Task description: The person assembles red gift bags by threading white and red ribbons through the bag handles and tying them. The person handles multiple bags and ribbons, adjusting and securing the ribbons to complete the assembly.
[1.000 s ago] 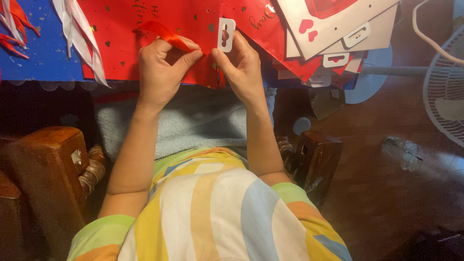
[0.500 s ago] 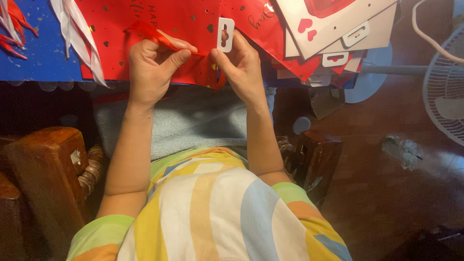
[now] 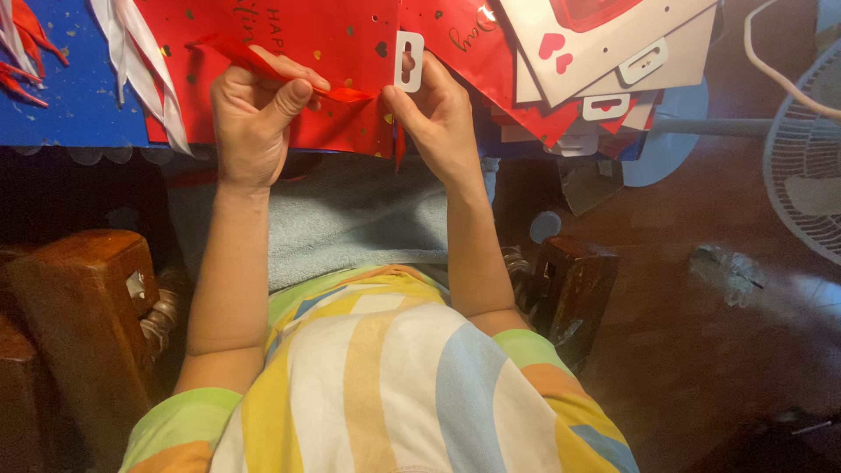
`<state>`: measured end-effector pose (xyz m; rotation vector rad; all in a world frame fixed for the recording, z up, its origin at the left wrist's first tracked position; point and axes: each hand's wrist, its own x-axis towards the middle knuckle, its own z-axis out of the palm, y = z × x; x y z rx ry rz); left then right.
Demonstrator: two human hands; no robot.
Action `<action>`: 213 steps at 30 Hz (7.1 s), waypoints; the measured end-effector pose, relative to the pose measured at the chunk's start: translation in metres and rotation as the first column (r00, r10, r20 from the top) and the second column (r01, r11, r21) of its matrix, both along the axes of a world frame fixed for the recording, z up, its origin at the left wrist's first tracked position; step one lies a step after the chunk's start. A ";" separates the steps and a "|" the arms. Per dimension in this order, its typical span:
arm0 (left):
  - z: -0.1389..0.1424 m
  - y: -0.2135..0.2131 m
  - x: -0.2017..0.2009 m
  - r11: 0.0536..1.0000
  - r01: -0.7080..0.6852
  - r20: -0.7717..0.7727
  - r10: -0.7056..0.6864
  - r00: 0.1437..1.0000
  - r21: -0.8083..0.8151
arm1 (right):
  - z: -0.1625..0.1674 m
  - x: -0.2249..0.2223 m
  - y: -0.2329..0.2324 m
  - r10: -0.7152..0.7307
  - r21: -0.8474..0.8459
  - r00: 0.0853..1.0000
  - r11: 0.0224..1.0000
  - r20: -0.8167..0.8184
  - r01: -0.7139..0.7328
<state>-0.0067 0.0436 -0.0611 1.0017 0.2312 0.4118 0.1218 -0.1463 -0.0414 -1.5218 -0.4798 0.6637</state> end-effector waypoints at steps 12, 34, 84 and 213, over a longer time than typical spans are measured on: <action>0.027 -0.010 0.013 0.977 -0.003 -0.129 0.031 0.991 0.215 | -0.005 0.000 0.000 0.007 0.030 1.000 1.000 -0.027 -0.006; 0.044 -0.022 0.018 0.774 0.113 -0.332 0.130 0.934 0.623 | 0.019 0.007 -0.010 0.209 0.021 0.978 0.978 -0.024 -0.209; 0.023 -0.017 0.008 0.948 0.057 -0.175 -0.002 0.985 0.312 | 0.010 -0.001 0.008 0.106 -0.131 0.980 0.988 0.166 -0.084; 0.013 -0.008 0.007 0.997 -0.039 -0.107 0.047 0.993 0.073 | 0.014 0.009 0.003 0.131 -0.083 0.978 0.989 0.161 -0.119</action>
